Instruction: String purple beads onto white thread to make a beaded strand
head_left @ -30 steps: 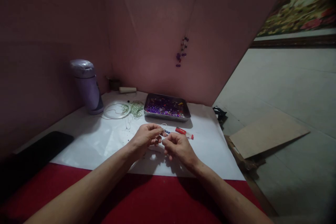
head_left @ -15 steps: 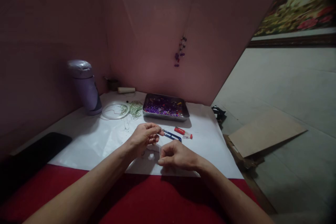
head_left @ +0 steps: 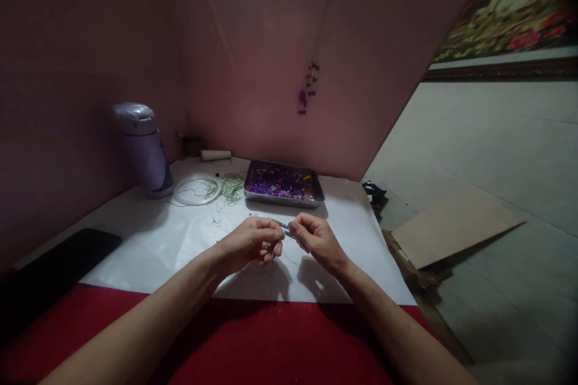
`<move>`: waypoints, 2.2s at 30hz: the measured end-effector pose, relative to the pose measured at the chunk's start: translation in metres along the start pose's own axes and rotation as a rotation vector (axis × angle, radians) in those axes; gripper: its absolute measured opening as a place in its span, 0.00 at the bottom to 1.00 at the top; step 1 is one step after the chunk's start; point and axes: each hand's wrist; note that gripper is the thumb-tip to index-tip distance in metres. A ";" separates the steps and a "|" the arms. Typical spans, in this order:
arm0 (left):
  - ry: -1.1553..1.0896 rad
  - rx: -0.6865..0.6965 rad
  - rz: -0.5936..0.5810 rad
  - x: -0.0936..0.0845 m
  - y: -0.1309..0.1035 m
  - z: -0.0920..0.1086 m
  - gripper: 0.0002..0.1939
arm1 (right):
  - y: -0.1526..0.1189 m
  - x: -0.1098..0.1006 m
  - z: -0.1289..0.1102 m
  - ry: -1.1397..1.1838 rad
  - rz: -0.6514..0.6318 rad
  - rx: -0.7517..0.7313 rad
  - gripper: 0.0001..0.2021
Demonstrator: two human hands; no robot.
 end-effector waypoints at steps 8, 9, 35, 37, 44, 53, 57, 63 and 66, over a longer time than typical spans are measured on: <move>0.045 -0.079 -0.064 0.001 -0.001 -0.001 0.05 | 0.004 -0.004 0.008 -0.093 0.164 0.006 0.16; 0.059 -0.064 -0.048 0.001 0.000 -0.002 0.05 | 0.004 -0.004 0.007 -0.147 0.185 0.011 0.15; -0.022 0.080 0.087 -0.002 0.006 -0.006 0.11 | 0.001 0.012 0.000 0.129 0.002 0.132 0.11; -0.035 0.079 0.065 -0.001 0.005 -0.005 0.14 | 0.001 0.011 0.003 0.118 0.005 0.110 0.11; 0.011 0.032 0.071 -0.002 0.005 -0.007 0.21 | -0.004 0.013 -0.003 -0.065 -0.009 0.048 0.08; -0.032 0.035 0.098 -0.005 0.005 -0.010 0.13 | -0.005 0.014 -0.005 -0.120 -0.004 0.048 0.07; -0.038 0.053 0.116 -0.003 0.004 -0.009 0.09 | -0.006 0.014 -0.006 -0.112 -0.021 0.055 0.06; 0.038 0.043 0.142 -0.001 0.003 -0.007 0.08 | -0.005 0.012 -0.008 0.003 -0.140 0.094 0.11; 0.090 0.052 0.163 -0.002 0.003 -0.007 0.09 | -0.004 0.011 -0.009 0.035 -0.111 0.104 0.10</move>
Point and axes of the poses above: each hand's wrist, its own y-axis towards the middle knuckle, its own x-axis out of the palm, z = x × y, and after that the axes turned 14 degrees about -z, right-handed
